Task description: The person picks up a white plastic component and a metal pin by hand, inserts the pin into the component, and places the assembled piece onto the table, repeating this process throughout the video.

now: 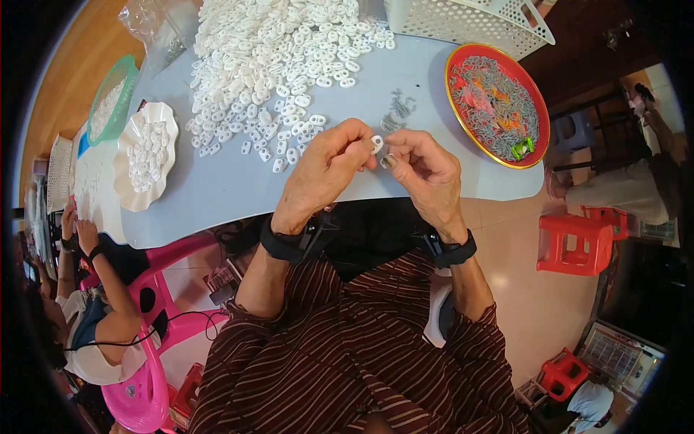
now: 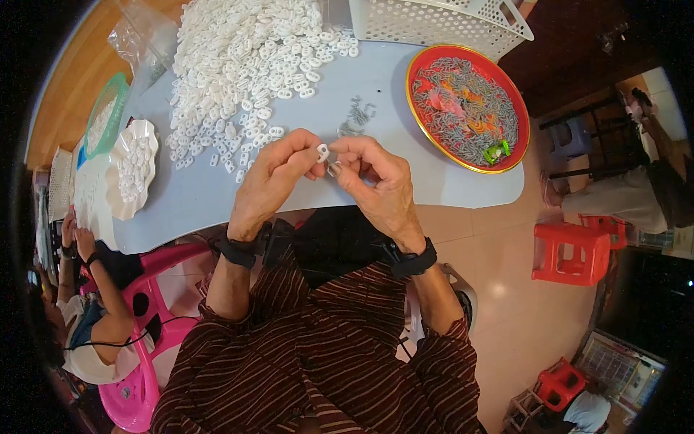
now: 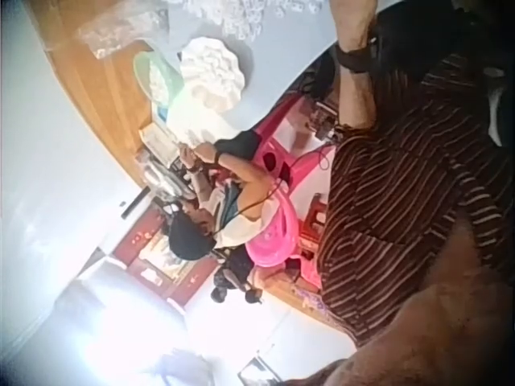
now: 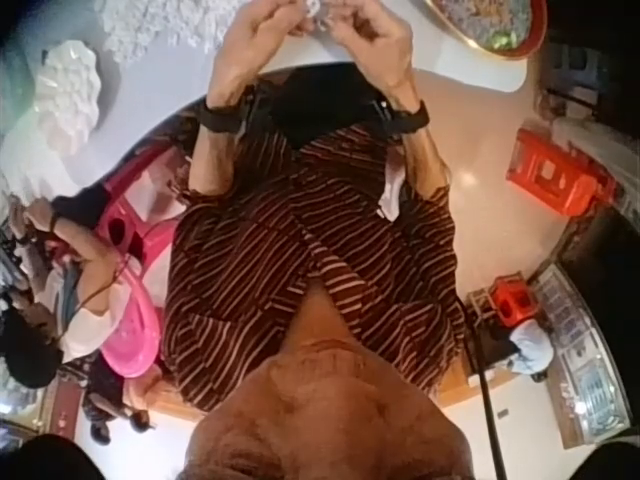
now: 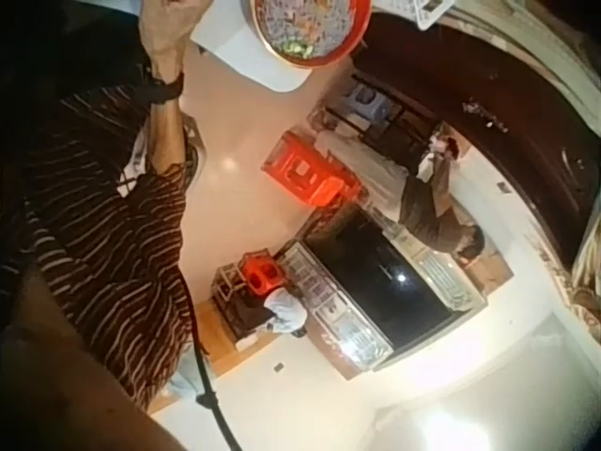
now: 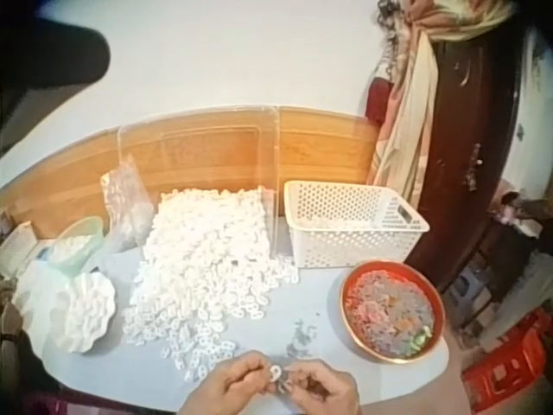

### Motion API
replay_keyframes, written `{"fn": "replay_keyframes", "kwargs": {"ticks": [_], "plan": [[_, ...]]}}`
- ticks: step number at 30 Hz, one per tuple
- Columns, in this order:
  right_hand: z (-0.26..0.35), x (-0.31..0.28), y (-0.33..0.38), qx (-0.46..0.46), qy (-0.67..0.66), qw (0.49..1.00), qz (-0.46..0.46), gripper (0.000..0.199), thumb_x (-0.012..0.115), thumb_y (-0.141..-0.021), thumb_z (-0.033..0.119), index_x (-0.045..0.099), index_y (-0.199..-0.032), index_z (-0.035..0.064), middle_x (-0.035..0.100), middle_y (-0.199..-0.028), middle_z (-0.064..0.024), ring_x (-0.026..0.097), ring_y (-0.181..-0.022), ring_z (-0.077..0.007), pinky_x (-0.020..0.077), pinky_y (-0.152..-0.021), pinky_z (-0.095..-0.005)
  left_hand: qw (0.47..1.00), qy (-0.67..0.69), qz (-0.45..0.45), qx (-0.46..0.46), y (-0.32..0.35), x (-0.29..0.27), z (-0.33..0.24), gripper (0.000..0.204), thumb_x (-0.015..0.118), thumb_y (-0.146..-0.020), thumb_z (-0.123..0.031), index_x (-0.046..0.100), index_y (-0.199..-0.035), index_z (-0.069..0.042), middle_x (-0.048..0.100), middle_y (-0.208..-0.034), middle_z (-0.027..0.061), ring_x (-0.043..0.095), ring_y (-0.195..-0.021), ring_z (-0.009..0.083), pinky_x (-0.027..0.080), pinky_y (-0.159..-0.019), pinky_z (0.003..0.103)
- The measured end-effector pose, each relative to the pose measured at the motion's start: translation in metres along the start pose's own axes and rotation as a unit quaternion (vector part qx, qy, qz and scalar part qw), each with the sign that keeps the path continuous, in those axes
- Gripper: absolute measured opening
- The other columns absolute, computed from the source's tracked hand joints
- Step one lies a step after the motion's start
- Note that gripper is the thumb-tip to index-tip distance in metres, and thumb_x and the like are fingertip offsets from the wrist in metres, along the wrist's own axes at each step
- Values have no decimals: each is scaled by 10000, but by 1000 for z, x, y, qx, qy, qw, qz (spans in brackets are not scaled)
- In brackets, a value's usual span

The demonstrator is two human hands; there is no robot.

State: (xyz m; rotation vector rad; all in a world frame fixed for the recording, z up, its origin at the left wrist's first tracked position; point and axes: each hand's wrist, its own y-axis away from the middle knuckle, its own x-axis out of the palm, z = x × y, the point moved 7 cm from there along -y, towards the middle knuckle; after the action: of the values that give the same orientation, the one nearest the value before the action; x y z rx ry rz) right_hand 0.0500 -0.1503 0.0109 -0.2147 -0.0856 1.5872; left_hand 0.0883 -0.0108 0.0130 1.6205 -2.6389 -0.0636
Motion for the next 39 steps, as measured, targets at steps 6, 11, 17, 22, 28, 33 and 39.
{"fn": "replay_keyframes", "kwargs": {"ticks": [6, 11, 17, 22, 28, 33, 39], "plan": [[2, 1, 1, -6, -25, 1000, -16, 216, 625, -868, 9, 618, -1083, 5, 599, -840, 18, 529, -734, -50, 441, -643, -198, 997, -56, 48, 22, -1, 4, 0, 195, 493, -916, -169, 544, -851, 7, 558, -703, 36, 484, -679, 111, 408, -634, 254], [4, 0, 1, -21, -28, 999, -17, 206, 623, -877, 11, 627, -1083, 6, 588, -836, 18, 519, -726, -45, 433, -629, -190, 993, -78, 84, 32, -3, 8, -4, 202, 475, -928, -167, 544, -869, 14, 564, -708, 48, 499, -684, 125, 414, -635, 267], [3, -2, 2, -13, -19, 999, -38, 202, 636, -879, 33, 629, -1079, 8, 573, -813, 23, 502, -706, -38, 411, -601, -174, 995, -56, 27, 78, 8, 18, -3, 233, 432, -963, -173, 553, -881, 8, 547, -682, 33, 478, -631, 121, 402, -595, 264], [0, -2, 1, 3, -15, 1000, -26, 226, 659, -865, 50, 621, -1084, 11, 570, -799, 20, 493, -677, -40, 398, -584, -171, 997, -53, 7, 47, 7, 16, -1, 251, 431, -969, -187, 543, -857, 7, 510, -655, 22, 465, -617, 97, 391, -564, 251], [3, 3, 0, -40, -16, 999, 6, 336, 706, -798, 10, 601, -1118, 14, 564, -796, 11, 502, -655, -53, 414, -576, -183, 999, -24, 12, 39, 4, 14, 2, 276, 452, -962, -196, 546, -814, 18, 495, -650, 19, 457, -605, 89, 384, -550, 249], [4, 4, 1, -61, 18, 998, -5, 361, 719, -768, -22, 604, -1107, 20, 558, -784, 5, 504, -650, -59, 430, -576, -196, 999, -13, 13, 36, 4, 14, 3, 274, 455, -962, -198, 553, -825, 19, 486, -634, 15, 444, -591, 83, 378, -539, 246], [5, 4, 4, -83, 77, 993, -23, 300, 723, -775, 3, 604, -1049, 23, 527, -726, 7, 486, -615, -62, 408, -539, -201, 999, -30, 20, 40, 4, 14, 5, 275, 451, -963, -196, 553, -824, 18, 449, -599, 10, 401, -577, 84, 356, -519, 257]]}}
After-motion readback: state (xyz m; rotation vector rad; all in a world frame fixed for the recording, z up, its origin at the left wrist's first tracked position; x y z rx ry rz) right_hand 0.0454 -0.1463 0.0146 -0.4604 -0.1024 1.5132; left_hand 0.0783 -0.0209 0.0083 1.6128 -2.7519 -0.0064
